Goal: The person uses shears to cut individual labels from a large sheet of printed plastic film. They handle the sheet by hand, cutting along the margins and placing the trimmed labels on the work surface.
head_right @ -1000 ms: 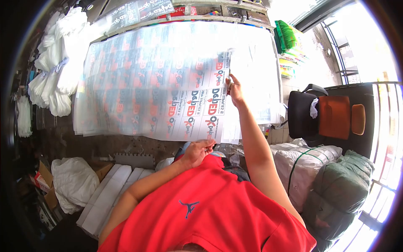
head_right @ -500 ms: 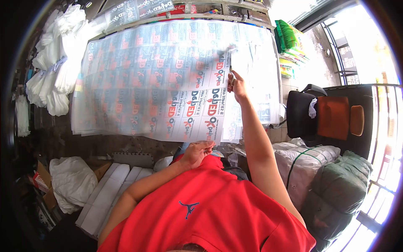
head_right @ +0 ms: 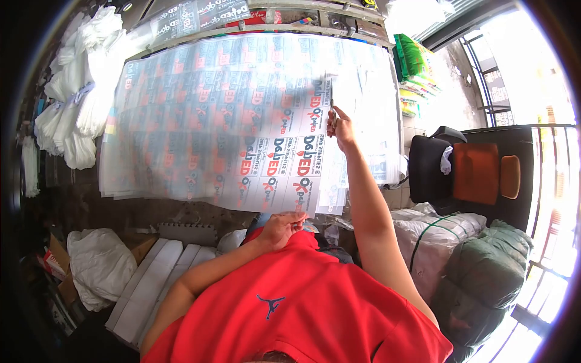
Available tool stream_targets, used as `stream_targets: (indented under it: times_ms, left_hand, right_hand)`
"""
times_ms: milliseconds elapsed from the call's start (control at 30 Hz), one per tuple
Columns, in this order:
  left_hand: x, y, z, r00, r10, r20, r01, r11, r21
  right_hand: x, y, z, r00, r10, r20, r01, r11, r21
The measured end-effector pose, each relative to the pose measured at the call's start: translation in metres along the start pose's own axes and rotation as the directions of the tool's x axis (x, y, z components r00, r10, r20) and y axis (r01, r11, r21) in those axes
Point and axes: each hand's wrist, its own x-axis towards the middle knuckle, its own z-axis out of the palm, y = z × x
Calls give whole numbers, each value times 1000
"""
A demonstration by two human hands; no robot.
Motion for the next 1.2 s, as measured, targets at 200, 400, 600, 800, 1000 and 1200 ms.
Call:
stream_targets:
  times_ms: [200, 400, 600, 800, 1000, 1200]
  left_hand:
    - [-1, 0, 1, 1000, 0, 22, 0, 1000, 11]
    - [-1, 1, 3, 1000, -21, -1, 21, 1000, -6]
    - [-3, 3, 1, 999, -38, 1, 38, 999, 26]
    - [5, 0, -9, 995, -89, 50, 87, 995, 54]
    - [53, -19, -40, 965, -250, 83, 255, 966, -52]
    - [96, -53, -116, 920, -217, -327, 163, 969, -186]
  right_hand:
    - [0, -5, 9, 996, -58, 65, 63, 995, -79]
    - [8, -5, 10, 998, -62, -8, 61, 996, -66]
    - [26, -17, 4, 999, -20, 33, 22, 999, -48]
    - [40, -28, 9, 995, -87, 40, 90, 994, -64]
    - [-15, -80, 1, 966, -249, 71, 253, 966, -59]
    - [-145, -70, -77, 981, -170, 96, 182, 974, -135]
